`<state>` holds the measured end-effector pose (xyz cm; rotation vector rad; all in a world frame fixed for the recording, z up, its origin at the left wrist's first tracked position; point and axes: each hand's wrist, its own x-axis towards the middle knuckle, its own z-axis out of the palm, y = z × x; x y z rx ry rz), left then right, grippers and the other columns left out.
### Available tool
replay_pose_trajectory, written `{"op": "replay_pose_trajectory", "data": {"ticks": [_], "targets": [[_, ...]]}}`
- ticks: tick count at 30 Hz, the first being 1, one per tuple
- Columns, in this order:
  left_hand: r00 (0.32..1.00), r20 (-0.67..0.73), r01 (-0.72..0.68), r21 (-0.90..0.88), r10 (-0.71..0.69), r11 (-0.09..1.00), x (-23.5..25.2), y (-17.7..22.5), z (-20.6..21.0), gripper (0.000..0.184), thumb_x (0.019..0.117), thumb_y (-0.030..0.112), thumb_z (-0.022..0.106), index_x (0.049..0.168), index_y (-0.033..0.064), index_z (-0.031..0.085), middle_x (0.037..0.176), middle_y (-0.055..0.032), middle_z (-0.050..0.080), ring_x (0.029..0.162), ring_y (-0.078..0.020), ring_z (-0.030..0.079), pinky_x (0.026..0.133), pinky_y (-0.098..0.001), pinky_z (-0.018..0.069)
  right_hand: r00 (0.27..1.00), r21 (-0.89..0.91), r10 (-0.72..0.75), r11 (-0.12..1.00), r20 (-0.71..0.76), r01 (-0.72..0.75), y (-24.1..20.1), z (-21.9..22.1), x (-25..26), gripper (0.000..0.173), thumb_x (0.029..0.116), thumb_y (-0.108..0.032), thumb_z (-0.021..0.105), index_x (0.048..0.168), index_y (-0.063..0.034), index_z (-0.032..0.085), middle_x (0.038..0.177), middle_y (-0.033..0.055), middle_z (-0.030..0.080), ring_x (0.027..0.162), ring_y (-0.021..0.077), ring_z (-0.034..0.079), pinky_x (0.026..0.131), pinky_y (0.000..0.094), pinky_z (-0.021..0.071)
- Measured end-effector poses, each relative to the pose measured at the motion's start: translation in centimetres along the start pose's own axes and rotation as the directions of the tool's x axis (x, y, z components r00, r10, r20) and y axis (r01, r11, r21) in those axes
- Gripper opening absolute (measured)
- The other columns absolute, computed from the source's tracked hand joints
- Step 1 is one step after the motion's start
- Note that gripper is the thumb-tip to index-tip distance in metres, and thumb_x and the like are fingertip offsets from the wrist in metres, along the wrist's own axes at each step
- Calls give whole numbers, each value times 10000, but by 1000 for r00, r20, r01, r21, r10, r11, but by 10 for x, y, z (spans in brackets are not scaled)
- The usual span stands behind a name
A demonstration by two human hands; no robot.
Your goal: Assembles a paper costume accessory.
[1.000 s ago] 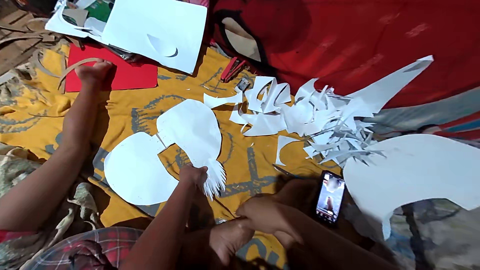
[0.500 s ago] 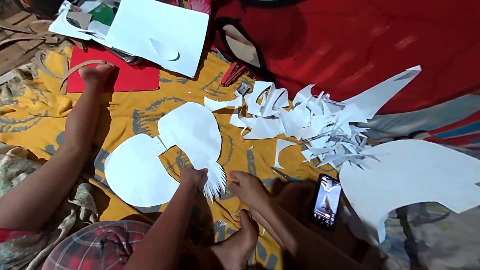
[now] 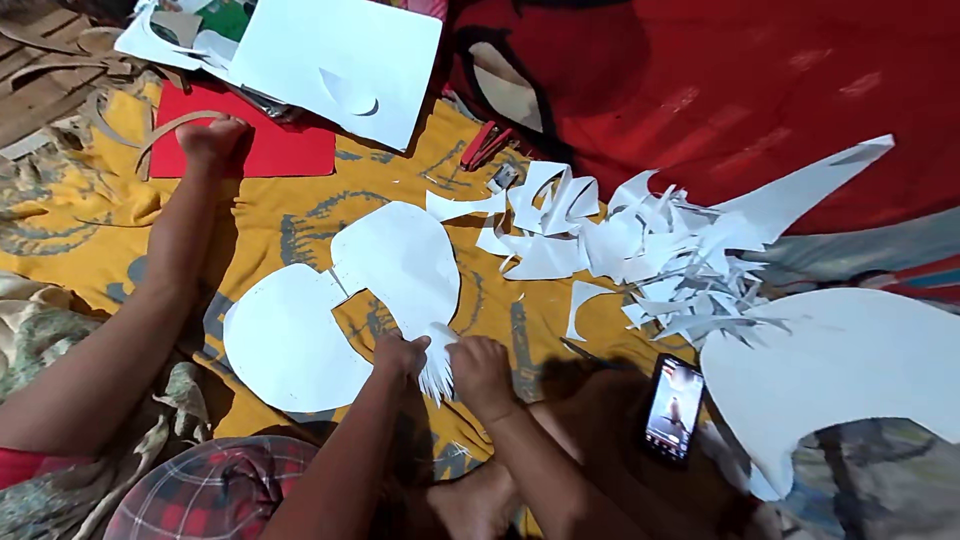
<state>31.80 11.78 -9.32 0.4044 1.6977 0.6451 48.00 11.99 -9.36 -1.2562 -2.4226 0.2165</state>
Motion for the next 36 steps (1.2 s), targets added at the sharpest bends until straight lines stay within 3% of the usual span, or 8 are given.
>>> {"op": "replay_pose_trajectory", "data": {"ticks": [6,11,14,17,20,23,31,36], "targets": [[1000,28,-2,1,2,1000,1,0,-3,241,996,181,678,1155,10,621,919,-98,652,766,-156,626,753,-353,535,971,-32,-139,988,196,148,-5,2,0,155,886,29,634,976,5,759,926,184,714,898,379,712,789,531,570],[995,92,-31,-130,43,991,-3,-1,-9,263,1070,269,553,1038,9,575,678,-6,540,540,-84,523,572,-252,486,974,5,-68,998,216,68,-7,4,-1,172,918,3,603,979,10,764,923,189,717,901,376,714,812,528,568],[994,81,-57,-138,69,989,0,-4,-7,236,1011,243,663,1028,17,598,696,-7,573,551,-77,529,577,-255,485,958,67,21,997,285,-42,-11,1,3,214,958,-38,568,1026,12,765,973,203,724,957,391,707,880,538,549],[1000,10,-23,-36,23,999,-1,0,-2,291,950,211,744,1111,-5,634,914,-111,665,784,-178,639,769,-382,539,853,178,155,945,498,-276,-17,-18,15,323,1018,-163,563,1249,20,696,1174,222,695,1134,362,658,1036,483,484],[1000,-30,-2,17,3,1000,-4,3,2,326,944,236,753,1143,2,645,1002,-148,683,899,-230,666,846,-441,539,819,313,363,794,444,-521,-7,-38,22,372,1025,-196,589,1300,48,643,1244,234,659,1132,320,651,1012,429,513],[999,-42,10,44,-9,999,-4,5,2,350,947,256,749,1169,5,646,1038,-159,683,935,-249,663,871,-459,532,704,379,520,601,483,-704,21,-41,26,339,1059,-189,551,1319,15,630,1263,190,667,1147,248,652,1009,407,510],[998,-66,24,34,-22,999,-3,3,3,321,942,234,757,1132,8,631,978,-136,664,851,-213,647,798,-413,540,605,295,368,624,706,-724,32,-28,54,384,1050,-238,578,1364,-19,608,1294,149,666,1202,236,636,1056,451,487],[998,-60,17,-24,-18,1000,0,1,3,300,947,204,750,1139,7,631,951,-119,673,801,-183,655,769,-380,553,458,181,372,583,807,-792,27,-18,72,399,981,-263,699,1267,7,637,1178,205,663,1071,288,638,965,485,499]]}}
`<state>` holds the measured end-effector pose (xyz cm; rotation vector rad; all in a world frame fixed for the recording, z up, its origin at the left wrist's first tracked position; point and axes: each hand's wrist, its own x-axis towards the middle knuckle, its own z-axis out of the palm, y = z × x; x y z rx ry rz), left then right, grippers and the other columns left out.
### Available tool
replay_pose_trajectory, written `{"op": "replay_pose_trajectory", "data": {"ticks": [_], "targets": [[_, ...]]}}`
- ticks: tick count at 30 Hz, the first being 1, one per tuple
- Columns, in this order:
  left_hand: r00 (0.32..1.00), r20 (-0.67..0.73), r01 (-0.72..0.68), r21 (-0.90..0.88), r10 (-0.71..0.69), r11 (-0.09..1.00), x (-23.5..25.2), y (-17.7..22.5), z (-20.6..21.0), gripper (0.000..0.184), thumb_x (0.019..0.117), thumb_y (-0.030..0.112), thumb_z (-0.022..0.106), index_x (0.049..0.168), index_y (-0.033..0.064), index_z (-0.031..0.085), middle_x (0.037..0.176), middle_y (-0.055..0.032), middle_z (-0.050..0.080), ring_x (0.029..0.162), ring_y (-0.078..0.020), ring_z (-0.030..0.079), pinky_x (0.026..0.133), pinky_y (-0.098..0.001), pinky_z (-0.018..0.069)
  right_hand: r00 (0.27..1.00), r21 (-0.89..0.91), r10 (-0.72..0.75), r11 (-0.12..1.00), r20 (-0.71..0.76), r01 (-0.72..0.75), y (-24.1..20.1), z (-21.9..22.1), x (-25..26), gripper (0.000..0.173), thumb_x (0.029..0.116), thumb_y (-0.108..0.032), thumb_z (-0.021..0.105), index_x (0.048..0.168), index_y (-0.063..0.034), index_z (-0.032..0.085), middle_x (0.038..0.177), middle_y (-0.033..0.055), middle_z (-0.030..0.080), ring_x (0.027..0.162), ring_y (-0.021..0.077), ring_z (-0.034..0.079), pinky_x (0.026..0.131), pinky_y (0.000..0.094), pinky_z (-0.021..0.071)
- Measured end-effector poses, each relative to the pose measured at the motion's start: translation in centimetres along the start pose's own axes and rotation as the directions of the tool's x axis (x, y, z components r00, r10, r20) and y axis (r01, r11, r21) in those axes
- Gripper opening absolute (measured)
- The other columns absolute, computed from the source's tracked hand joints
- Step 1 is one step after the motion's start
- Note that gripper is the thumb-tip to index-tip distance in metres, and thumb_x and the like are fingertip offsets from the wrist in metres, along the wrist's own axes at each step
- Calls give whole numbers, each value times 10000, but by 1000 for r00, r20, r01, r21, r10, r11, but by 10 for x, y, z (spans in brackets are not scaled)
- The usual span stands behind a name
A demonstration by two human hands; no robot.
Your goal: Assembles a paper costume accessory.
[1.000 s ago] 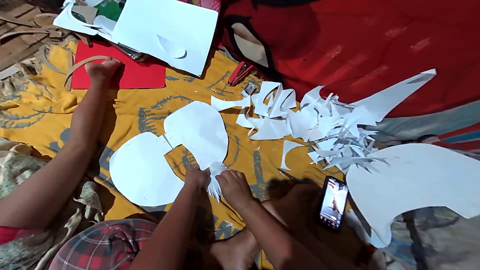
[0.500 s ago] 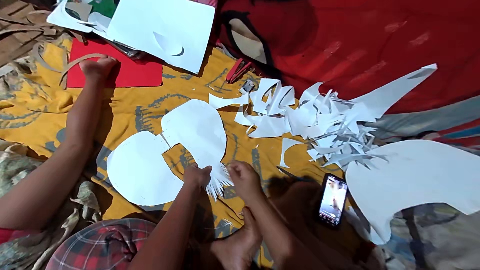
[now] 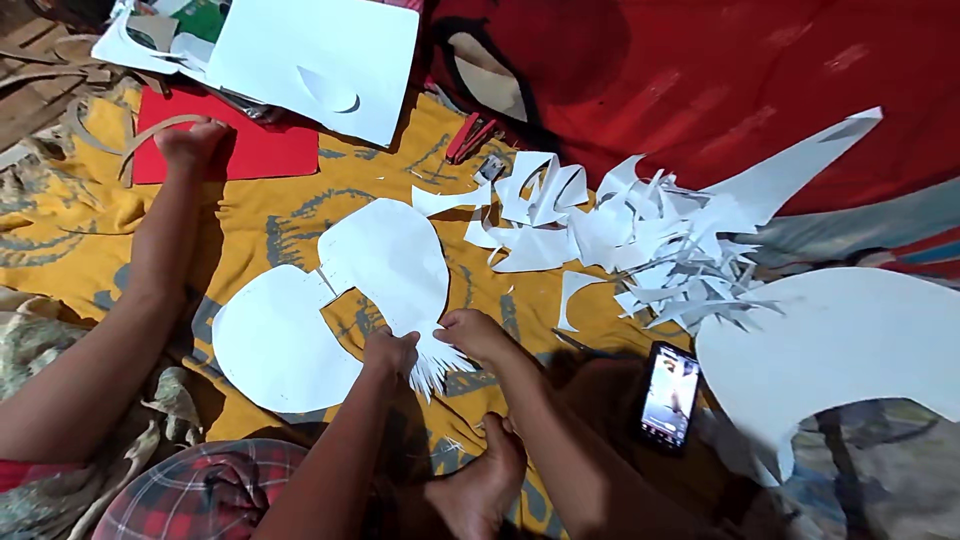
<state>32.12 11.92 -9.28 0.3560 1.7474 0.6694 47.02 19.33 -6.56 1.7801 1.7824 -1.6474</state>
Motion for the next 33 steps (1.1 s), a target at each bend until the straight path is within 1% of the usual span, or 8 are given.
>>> {"op": "replay_pose_trajectory", "data": {"ticks": [3,10,15,21,24,27,31,33], "targets": [[1000,18,14,-21,-13,1000,-1,1,-1,302,953,199,741,1158,9,625,946,-114,667,786,-172,646,758,-363,550,998,-49,43,998,36,-41,-4,0,0,317,992,-240,683,1160,28,663,1121,201,658,1027,270,626,937,474,492],[1000,28,6,-3,-6,1000,-2,2,-4,342,956,267,742,1133,0,621,926,-113,654,783,-171,629,758,-362,537,998,-144,60,988,-3,-60,-1,1,-1,322,992,-293,681,1101,10,692,1077,190,666,1015,287,622,929,510,480],[998,66,-19,-67,23,998,-2,0,-6,270,998,245,685,1073,0,598,719,-33,566,567,-103,517,586,-284,477,991,18,52,999,-122,-50,9,-13,-10,293,1001,-230,671,1099,45,674,1061,209,657,972,284,609,891,489,483],[999,46,3,-30,-1,1000,-1,2,-4,303,984,233,705,1150,-4,618,933,-116,650,785,-175,622,761,-368,532,863,-93,-81,995,-499,40,9,-11,-35,501,1001,-215,661,1424,17,523,1266,258,602,1135,397,608,978,542,498],[999,33,4,-19,-3,1000,-1,2,-4,313,977,243,714,1141,-7,621,956,-127,660,819,-188,637,787,-382,537,921,-153,-147,983,-362,97,-3,8,-48,390,1039,-226,590,1343,19,594,1223,208,671,1111,316,667,990,485,521],[999,41,1,-7,0,1000,-2,3,-4,323,980,251,712,1148,-8,616,951,-120,654,803,-177,628,773,-371,533,991,-145,-39,989,-131,20,-4,24,-41,501,1032,-311,609,1400,24,554,1273,192,661,1183,297,634,1051,483,469],[998,64,-1,-25,2,1000,-3,3,-6,316,995,255,690,1156,-6,619,917,-106,644,755,-158,609,741,-348,526,984,-79,20,996,-178,-34,0,35,-31,332,1003,-252,653,1202,15,658,1147,184,672,1069,279,642,960,474,495],[997,72,-9,-63,14,998,-3,3,-8,290,1011,269,666,1103,-2,621,802,-63,611,669,-131,574,683,-319,511,969,12,34,999,-243,-32,2,33,-30,262,994,-213,665,1116,18,687,1080,180,672,989,266,637,897,463,504]]}}
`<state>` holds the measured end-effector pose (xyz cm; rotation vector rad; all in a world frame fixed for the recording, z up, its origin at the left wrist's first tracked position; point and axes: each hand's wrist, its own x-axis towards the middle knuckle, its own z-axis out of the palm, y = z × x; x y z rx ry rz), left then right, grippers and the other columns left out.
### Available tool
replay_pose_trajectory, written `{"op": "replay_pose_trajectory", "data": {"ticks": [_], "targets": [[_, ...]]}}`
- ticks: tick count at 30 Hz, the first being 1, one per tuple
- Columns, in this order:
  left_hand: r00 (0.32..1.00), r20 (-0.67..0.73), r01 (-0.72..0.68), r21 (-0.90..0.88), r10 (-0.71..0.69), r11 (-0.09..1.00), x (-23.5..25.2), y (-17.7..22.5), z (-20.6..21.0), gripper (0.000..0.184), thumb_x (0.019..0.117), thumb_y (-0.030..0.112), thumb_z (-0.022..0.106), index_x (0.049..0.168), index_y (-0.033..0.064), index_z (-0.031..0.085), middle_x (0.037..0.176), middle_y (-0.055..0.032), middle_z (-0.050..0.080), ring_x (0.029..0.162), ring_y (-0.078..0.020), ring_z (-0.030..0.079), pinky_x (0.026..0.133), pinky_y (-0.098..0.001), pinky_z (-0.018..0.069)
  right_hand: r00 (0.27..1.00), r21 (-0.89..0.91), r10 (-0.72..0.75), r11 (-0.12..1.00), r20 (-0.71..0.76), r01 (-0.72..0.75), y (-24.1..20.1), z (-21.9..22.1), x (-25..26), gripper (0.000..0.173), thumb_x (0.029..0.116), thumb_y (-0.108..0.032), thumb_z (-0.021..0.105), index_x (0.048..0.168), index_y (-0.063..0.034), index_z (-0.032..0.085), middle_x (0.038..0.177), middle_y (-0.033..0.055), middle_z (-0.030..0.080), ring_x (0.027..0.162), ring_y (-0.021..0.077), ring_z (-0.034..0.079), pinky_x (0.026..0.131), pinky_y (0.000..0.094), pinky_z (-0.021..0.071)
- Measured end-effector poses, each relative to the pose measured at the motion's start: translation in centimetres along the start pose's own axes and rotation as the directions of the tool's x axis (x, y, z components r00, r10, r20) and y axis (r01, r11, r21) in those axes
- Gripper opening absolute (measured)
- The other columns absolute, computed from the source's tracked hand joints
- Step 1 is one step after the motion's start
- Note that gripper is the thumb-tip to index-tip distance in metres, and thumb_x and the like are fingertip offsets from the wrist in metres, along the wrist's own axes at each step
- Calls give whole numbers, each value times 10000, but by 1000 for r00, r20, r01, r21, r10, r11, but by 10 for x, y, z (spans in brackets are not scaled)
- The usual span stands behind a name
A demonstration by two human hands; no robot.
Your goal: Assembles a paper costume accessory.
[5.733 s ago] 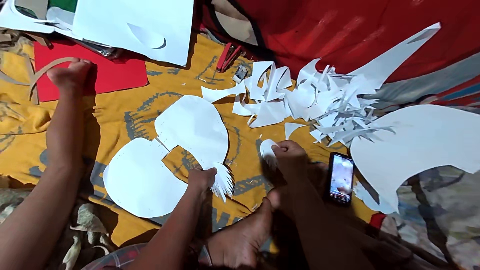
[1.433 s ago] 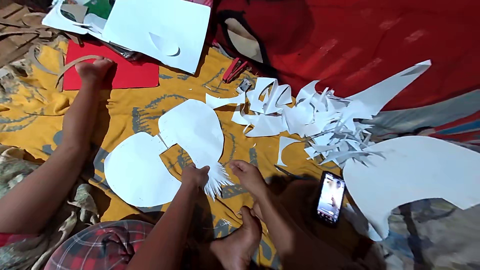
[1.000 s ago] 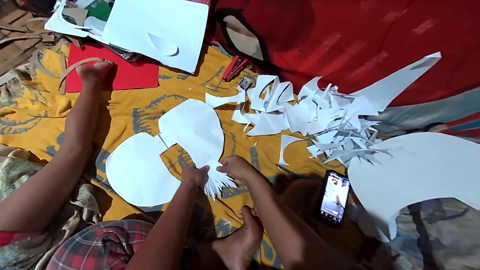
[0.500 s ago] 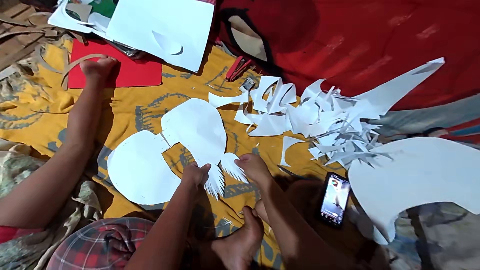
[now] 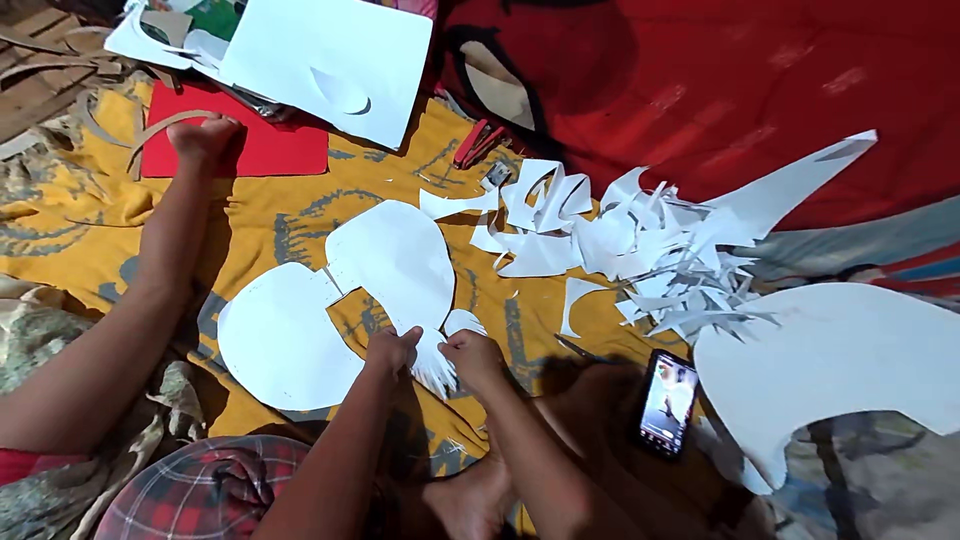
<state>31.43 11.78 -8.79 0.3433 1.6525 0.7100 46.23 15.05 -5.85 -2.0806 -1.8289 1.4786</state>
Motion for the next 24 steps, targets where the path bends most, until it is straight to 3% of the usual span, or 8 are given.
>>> {"op": "replay_pose_trajectory", "data": {"ticks": [3,8,11,13,16,19,21,24], "targets": [[1000,31,2,-37,0,999,1,-1,-2,264,1032,281,630,986,27,576,634,3,525,523,-88,510,551,-256,473,994,171,27,985,-106,-9,12,-3,8,237,986,-202,678,1082,14,693,1033,166,679,936,248,659,859,445,542],[997,79,29,-40,-26,999,4,-1,-6,215,1014,231,659,1023,30,581,675,-7,530,551,-96,510,566,-265,477,979,298,36,954,-199,26,18,-12,11,232,1004,-160,652,1115,44,654,1004,168,670,861,220,654,790,405,550],[995,97,25,-41,-21,999,5,-3,-7,201,1009,197,664,1046,22,573,698,-18,541,569,-101,522,584,-269,492,934,120,-6,991,-356,52,18,-27,10,275,986,-136,659,1211,22,650,1132,203,688,1029,297,675,912,486,539],[996,86,27,-45,-23,999,6,-3,-6,200,1013,195,657,1044,14,576,674,-16,546,550,-101,526,568,-266,492,898,-45,-80,997,-433,67,17,-36,5,428,974,-142,664,1366,8,581,1319,252,599,1219,392,591,1048,550,461],[996,85,37,-47,-33,998,6,-2,-6,201,1030,209,632,1017,25,552,654,-8,521,533,-101,511,554,-265,483,958,-184,-186,972,-217,147,7,-31,-10,456,1023,-247,607,1385,26,564,1310,261,602,1184,389,613,1026,534,487],[996,84,36,-63,-31,997,6,-2,-5,207,1038,212,619,994,28,536,631,-4,513,509,-97,507,535,-256,484,989,-197,-116,971,94,133,-1,-13,-11,453,1048,-342,570,1351,-8,614,1248,188,677,1178,310,641,1052,502,469],[996,93,23,-69,-17,997,5,-2,-7,219,1048,228,600,978,31,535,621,-1,511,501,-92,500,523,-251,469,990,-177,-55,981,132,78,-4,-2,-9,373,1034,-295,596,1260,-5,659,1174,187,684,1113,298,645,1009,495,476],[996,90,-15,-90,23,996,4,-6,-9,343,1091,331,495,904,49,549,639,-1,491,545,-109,495,570,-280,469,999,19,1,1000,36,-2,0,16,-10,243,996,-214,647,1068,11,702,940,142,668,853,227,624,812,434,507]]}}
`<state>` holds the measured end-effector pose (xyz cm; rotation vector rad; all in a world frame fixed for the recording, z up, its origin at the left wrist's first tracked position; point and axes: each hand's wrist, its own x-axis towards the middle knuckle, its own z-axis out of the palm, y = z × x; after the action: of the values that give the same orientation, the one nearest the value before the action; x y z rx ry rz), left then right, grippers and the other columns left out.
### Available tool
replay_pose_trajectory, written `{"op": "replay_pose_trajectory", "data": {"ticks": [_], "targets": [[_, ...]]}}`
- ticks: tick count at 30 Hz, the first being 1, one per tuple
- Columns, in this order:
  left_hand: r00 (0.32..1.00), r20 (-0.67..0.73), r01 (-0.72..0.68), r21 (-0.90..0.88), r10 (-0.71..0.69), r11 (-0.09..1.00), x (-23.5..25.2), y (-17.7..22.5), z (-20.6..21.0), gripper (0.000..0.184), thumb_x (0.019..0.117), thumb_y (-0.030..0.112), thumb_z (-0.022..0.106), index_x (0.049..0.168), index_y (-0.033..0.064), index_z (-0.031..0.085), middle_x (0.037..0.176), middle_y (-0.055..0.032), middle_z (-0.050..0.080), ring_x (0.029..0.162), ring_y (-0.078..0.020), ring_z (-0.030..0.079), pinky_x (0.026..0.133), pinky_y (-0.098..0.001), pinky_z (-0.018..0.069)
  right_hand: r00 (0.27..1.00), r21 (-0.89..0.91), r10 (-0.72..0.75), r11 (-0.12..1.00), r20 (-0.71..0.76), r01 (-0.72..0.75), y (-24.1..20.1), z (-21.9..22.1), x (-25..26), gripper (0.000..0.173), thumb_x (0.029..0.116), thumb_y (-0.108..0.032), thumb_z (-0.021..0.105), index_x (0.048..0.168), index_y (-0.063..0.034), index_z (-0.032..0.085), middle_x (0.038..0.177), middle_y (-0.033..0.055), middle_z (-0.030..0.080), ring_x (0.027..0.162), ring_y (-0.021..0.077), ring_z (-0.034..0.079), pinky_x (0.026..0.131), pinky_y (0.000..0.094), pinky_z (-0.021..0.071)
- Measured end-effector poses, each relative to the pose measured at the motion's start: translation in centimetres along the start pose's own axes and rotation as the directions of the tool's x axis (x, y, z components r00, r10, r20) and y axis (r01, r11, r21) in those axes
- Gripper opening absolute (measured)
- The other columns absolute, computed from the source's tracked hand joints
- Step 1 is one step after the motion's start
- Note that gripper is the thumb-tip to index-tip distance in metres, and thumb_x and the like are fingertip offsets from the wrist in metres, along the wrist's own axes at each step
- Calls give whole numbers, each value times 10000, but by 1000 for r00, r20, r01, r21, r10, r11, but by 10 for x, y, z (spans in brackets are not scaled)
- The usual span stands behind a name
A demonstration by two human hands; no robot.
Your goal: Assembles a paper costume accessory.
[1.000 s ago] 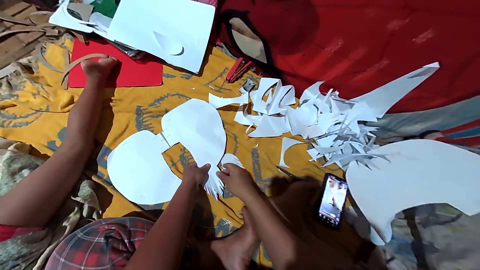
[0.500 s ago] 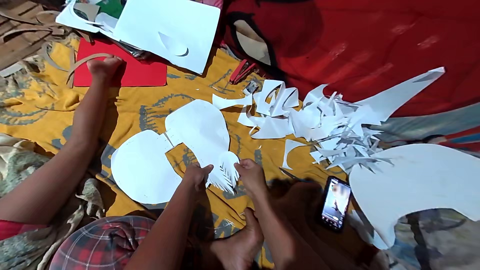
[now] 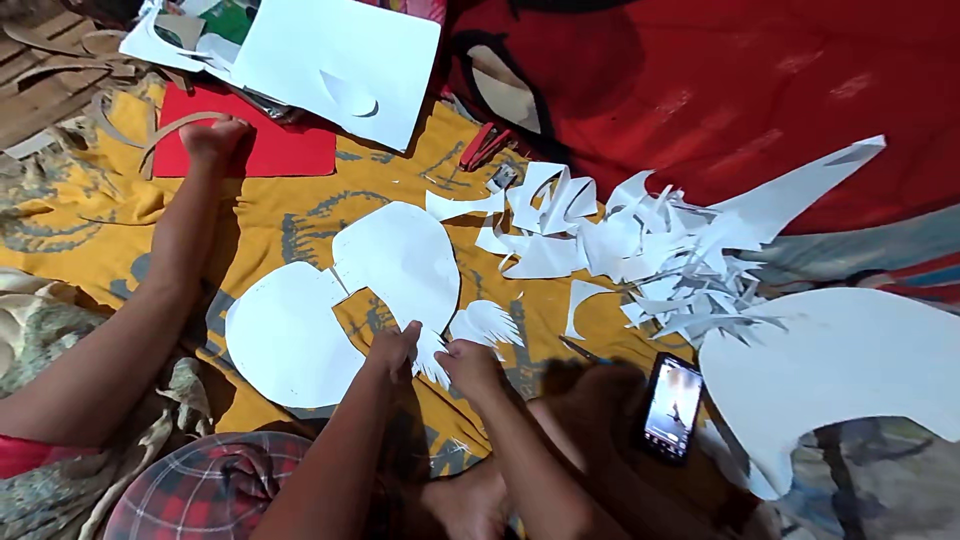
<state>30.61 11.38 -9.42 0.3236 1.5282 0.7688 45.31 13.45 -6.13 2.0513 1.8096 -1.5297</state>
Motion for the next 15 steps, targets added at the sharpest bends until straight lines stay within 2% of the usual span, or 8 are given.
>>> {"op": "replay_pose_trajectory", "data": {"ticks": [2,3,6,10,12,14,15], "targets": [[1000,-21,18,-55,-19,998,2,-1,1,477,1107,424,399,936,22,590,709,-52,530,625,-160,538,631,-343,498,997,182,44,983,-61,-32,4,13,-2,209,993,-187,656,1021,17,692,822,91,614,681,154,557,658,348,491],[999,-31,37,-86,-40,996,2,0,1,534,1107,463,362,981,3,601,755,-83,556,672,-188,567,667,-376,519,995,260,69,964,-69,-49,5,19,-3,207,1000,-179,651,1022,25,682,806,84,595,642,139,527,616,322,471],[996,-37,76,-166,-83,983,2,0,2,617,1097,539,295,1060,-3,589,847,-125,577,758,-235,587,711,-431,525,989,394,134,914,-63,-99,3,30,-4,222,1013,-176,641,1035,43,670,792,86,586,589,121,505,568,290,461],[996,7,89,-200,-89,976,3,-1,-1,626,1089,554,308,1135,-2,592,904,-145,611,797,-244,615,735,-437,541,986,466,159,876,-46,-120,1,36,-3,211,1015,-156,637,1041,52,657,748,72,582,527,91,490,514,246,444],[997,17,83,-174,-82,981,3,-1,-2,503,1101,473,378,1061,18,590,819,-100,574,717,-208,582,681,-397,528,987,426,152,897,-44,-119,0,33,-2,207,1002,-156,656,1044,45,673,772,75,589,567,104,495,549,264,444],[997,28,73,-138,-69,988,4,-1,-2,335,1091,340,480,919,62,551,706,-45,508,606,-162,516,599,-339,488,990,375,129,922,-61,-98,2,30,1,197,986,-157,676,1013,38,679,752,62,573,562,101,479,546,267,432],[997,35,67,-120,-63,990,4,-1,-3,312,1086,306,502,879,74,530,665,-29,492,566,-147,499,569,-319,478,990,359,124,929,-63,-93,2,29,2,197,984,-159,677,1005,37,675,750,60,565,565,105,473,550,273,429]]}}
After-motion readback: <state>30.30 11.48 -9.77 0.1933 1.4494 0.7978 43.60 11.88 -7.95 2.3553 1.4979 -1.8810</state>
